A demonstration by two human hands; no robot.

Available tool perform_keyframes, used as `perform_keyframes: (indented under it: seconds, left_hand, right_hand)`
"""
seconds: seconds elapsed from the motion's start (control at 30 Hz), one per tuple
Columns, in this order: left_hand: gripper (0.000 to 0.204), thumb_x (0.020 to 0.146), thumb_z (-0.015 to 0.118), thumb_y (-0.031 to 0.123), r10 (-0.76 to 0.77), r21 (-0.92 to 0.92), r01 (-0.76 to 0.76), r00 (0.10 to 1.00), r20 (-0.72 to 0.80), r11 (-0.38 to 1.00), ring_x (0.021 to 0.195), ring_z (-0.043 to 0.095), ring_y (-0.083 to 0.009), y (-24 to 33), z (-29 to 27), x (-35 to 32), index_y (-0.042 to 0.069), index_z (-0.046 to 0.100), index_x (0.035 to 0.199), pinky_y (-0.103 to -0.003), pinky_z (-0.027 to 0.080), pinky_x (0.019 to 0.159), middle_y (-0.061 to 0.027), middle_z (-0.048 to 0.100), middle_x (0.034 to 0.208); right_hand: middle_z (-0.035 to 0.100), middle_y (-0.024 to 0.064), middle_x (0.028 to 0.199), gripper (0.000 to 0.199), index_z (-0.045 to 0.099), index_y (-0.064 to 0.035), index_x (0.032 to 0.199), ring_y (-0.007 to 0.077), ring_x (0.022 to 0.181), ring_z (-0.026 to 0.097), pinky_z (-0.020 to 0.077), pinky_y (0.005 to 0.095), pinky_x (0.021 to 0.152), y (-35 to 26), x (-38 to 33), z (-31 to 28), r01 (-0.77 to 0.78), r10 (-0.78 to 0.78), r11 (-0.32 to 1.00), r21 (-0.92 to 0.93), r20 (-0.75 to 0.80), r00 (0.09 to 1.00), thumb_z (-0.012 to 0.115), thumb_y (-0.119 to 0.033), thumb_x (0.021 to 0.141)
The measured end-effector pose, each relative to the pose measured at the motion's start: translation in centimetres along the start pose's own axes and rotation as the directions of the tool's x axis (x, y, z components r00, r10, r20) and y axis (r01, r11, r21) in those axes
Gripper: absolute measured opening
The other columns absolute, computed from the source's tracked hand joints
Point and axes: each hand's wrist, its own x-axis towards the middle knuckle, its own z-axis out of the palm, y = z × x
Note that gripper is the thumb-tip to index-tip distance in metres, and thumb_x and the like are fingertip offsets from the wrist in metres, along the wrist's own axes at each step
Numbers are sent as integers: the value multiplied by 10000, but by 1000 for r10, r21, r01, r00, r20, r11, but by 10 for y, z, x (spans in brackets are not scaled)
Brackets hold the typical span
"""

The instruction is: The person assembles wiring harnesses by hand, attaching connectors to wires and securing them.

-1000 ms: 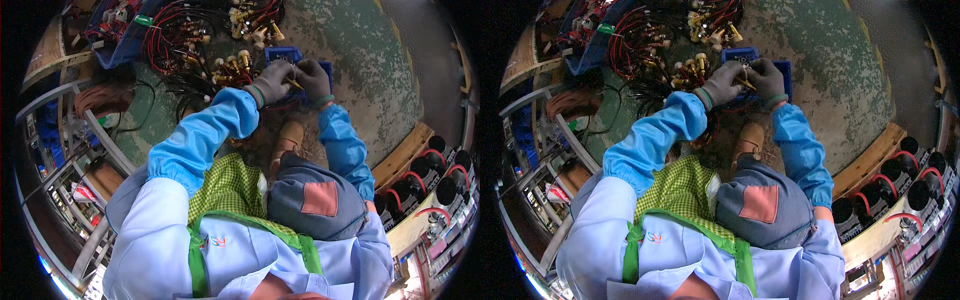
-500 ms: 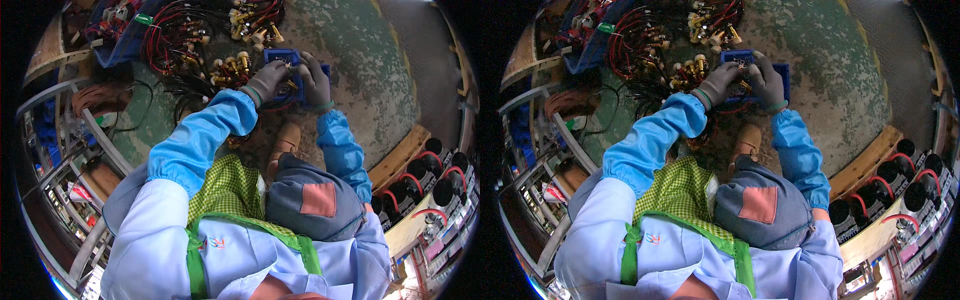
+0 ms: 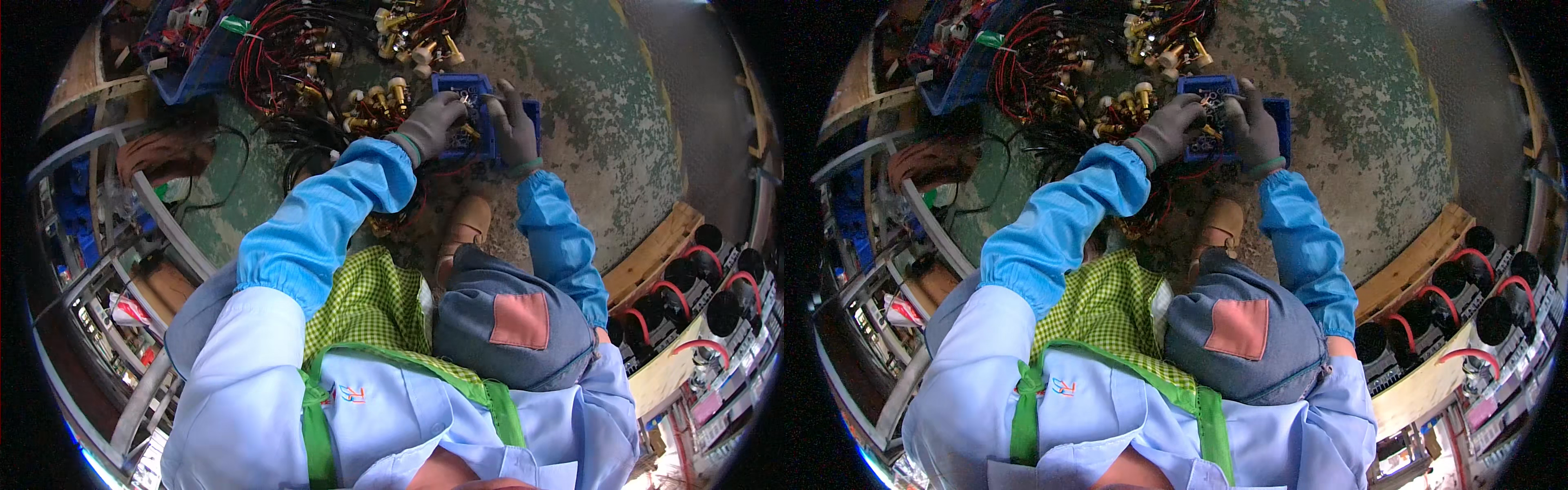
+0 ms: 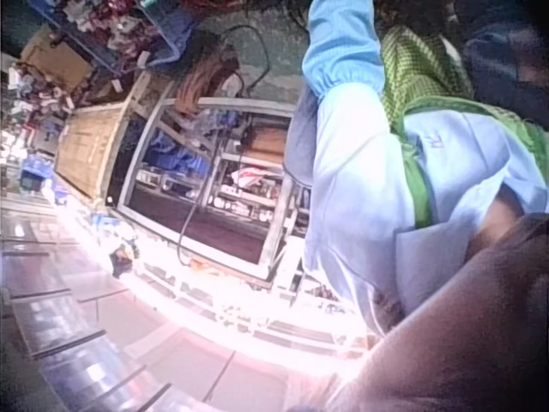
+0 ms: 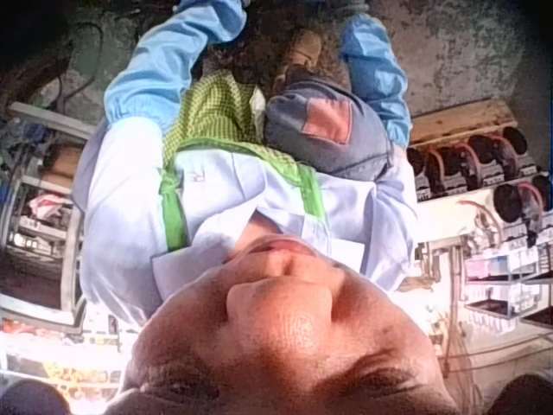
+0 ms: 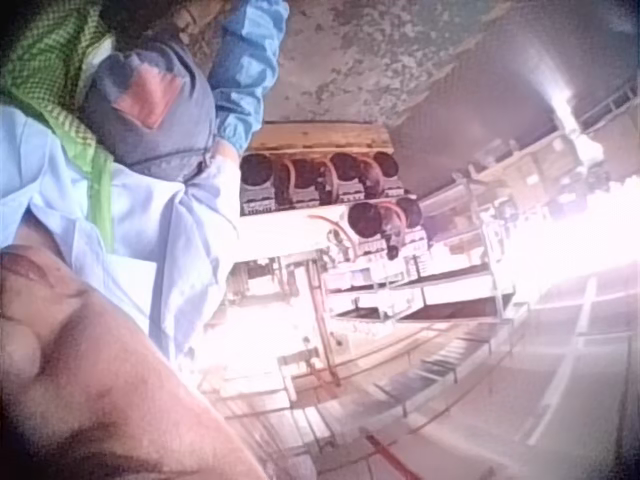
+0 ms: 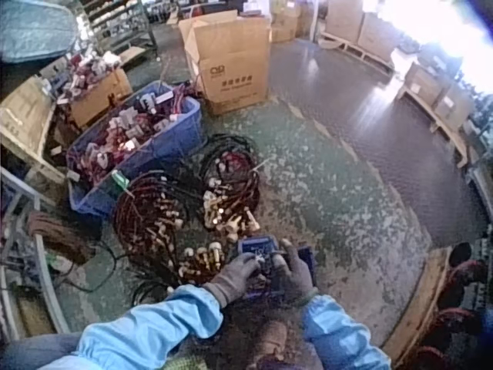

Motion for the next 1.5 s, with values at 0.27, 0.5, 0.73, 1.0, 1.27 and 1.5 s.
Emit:
perform_keyframes:
  seconds: [0.27, 0.5, 0.73, 1.0, 1.27, 1.5]
  left_hand:
    - [417, 769, 600, 60, -19, -73, 23, 998, 60, 997, 1153, 435, -374, -4, -7, -5, 79, 486, 1169, -429, 428, 951, -147, 358, 1328]
    - [201, 729, 660, 93, -122, -545, 189, 980, 158, 817, 1119, 492, -292, 9, -16, -9, 71, 501, 850, -409, 438, 893, -159, 389, 1278]
    - [213, 711, 601, 134, -80, -751, 149, 989, 128, 644, 738, 436, -168, 2, -9, -7, 103, 436, 844, -369, 419, 681, -46, 404, 849]
    - [235, 695, 640, 97, -20, -782, 277, 947, 321, 558, 908, 557, -244, -12, -19, -10, 61, 465, 847, -388, 464, 748, -85, 518, 918]
    - [582, 673, 601, 73, 105, -23, -249, 319, 942, 968, 1019, 536, -359, 40, -6, -108, 102, 509, 1247, -466, 468, 830, -189, 521, 1185]
    - [386, 732, 515, 107, 95, -63, -71, 719, 689, 995, 929, 564, -369, 43, -38, -97, 74, 567, 1113, -449, 454, 822, -194, 599, 975]
  right_hand:
    - [620, 146, 1026, 475, 427, -94, 1281, 255, 886, 623, 504, 363, 731, -20, 0, 1, 27, -25, 995, -93, 31, 999, 540, -342, 893]
    - [523, 107, 1211, 525, 440, -73, 1284, 257, 1118, 502, 454, 377, 904, 15, 6, -1, -443, 188, 752, 488, 485, 854, 621, -307, 850]
    - [523, 85, 1191, 546, 413, -37, 1293, 202, 1087, 507, 433, 337, 890, 12, 7, 1, -530, 266, 711, 462, 521, 811, 591, -328, 868]
    - [567, 52, 1115, 477, 446, -37, 1263, 148, 866, 574, 479, 273, 685, 5, 4, -9, -534, 458, 803, 263, 300, 837, 554, -316, 892]
    - [585, 53, 1058, 472, 497, -52, 1218, 136, 830, 579, 485, 290, 676, 1, 12, -4, -543, 395, 778, 316, 427, 813, 576, -364, 872]
    - [593, 91, 1061, 536, 506, -97, 1222, 195, 881, 605, 508, 348, 700, 6, 1, 22, -296, 341, 939, -174, 580, 740, 571, -472, 846]
